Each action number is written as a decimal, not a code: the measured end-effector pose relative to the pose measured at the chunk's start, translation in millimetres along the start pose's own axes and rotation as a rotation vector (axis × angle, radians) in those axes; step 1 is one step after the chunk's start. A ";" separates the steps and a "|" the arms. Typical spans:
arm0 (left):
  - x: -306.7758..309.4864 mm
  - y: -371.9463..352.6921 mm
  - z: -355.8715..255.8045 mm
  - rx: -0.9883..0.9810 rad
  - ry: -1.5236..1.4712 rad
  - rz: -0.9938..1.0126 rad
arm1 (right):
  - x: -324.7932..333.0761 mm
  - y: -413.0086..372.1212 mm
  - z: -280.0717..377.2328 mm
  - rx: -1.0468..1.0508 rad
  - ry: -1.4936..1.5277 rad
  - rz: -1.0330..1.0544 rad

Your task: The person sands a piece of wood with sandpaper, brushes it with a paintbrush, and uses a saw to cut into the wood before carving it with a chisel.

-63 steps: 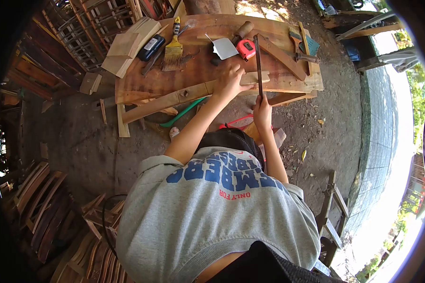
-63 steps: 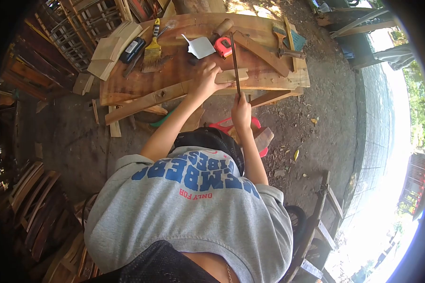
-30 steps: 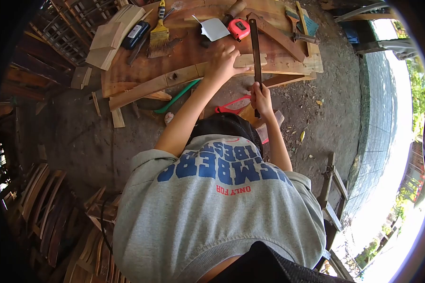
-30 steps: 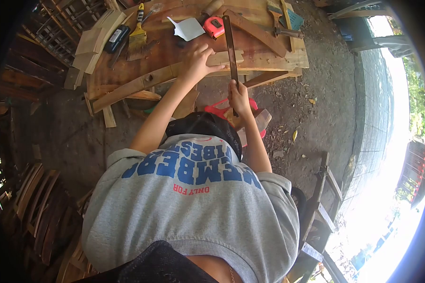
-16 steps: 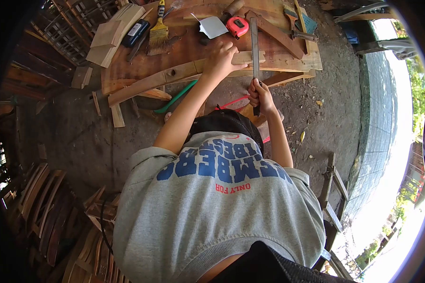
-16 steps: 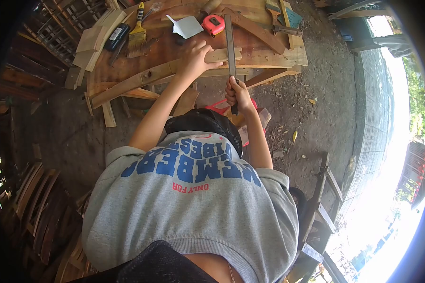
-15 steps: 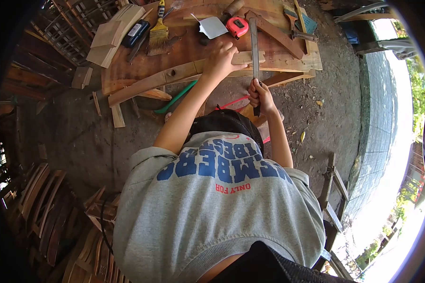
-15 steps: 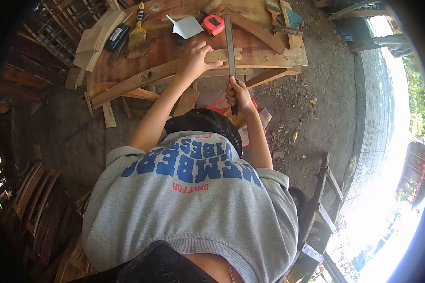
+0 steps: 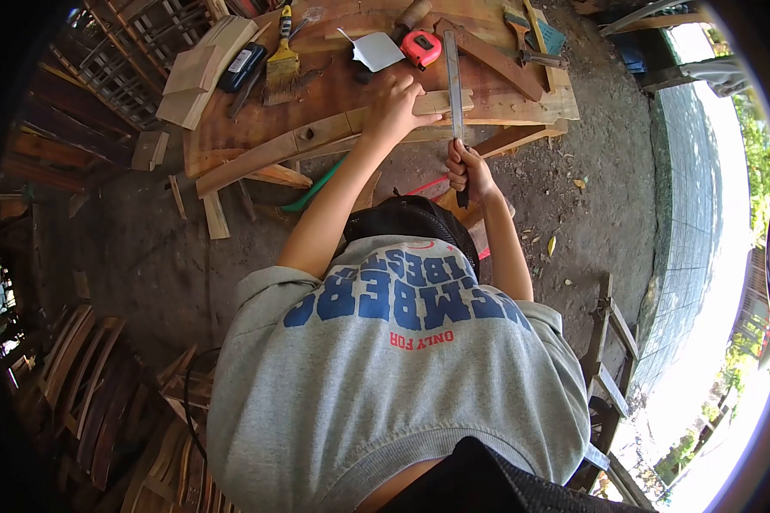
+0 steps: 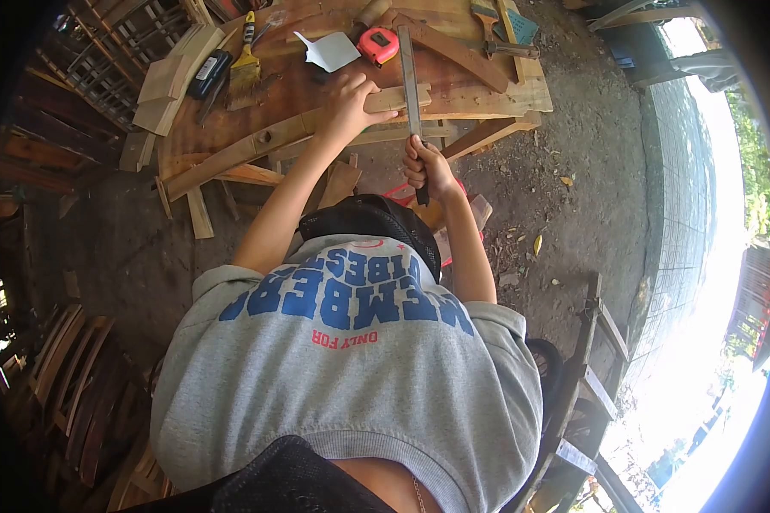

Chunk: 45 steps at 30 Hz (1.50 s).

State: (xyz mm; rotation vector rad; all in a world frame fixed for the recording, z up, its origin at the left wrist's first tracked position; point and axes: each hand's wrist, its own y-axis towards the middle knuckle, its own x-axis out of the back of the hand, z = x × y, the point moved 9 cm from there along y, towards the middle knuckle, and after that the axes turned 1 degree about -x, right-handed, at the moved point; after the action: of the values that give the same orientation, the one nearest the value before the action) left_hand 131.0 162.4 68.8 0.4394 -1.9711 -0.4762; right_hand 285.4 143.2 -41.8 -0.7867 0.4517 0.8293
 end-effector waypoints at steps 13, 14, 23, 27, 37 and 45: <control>4.6 2.6 -5.1 -0.057 -0.051 -0.079 | 11.0 2.0 3.5 0.078 -0.080 -0.136; 5.2 1.2 -2.9 -0.045 -0.102 -0.086 | 14.1 -1.1 21.9 0.116 -0.107 -0.170; 5.4 -0.2 -3.8 -0.049 -0.106 -0.071 | 5.5 -25.3 45.1 0.484 -1.224 -0.799; 5.5 -0.1 -5.0 -0.054 -0.059 -0.078 | 6.5 -19.0 43.7 0.430 -1.077 -0.652; 2.5 -1.0 -1.7 -0.010 -0.101 -0.027 | -0.3 -7.8 13.0 0.097 -0.185 -0.246; 6.8 1.0 -4.9 0.025 -0.090 0.010 | -10.4 -5.4 9.4 0.067 -0.055 -0.098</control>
State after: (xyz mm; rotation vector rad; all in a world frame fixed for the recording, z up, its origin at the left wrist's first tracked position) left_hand 132.5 159.2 76.4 0.4306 -2.0669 -0.4723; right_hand 283.9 143.2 -26.9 -0.7172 0.3868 0.7390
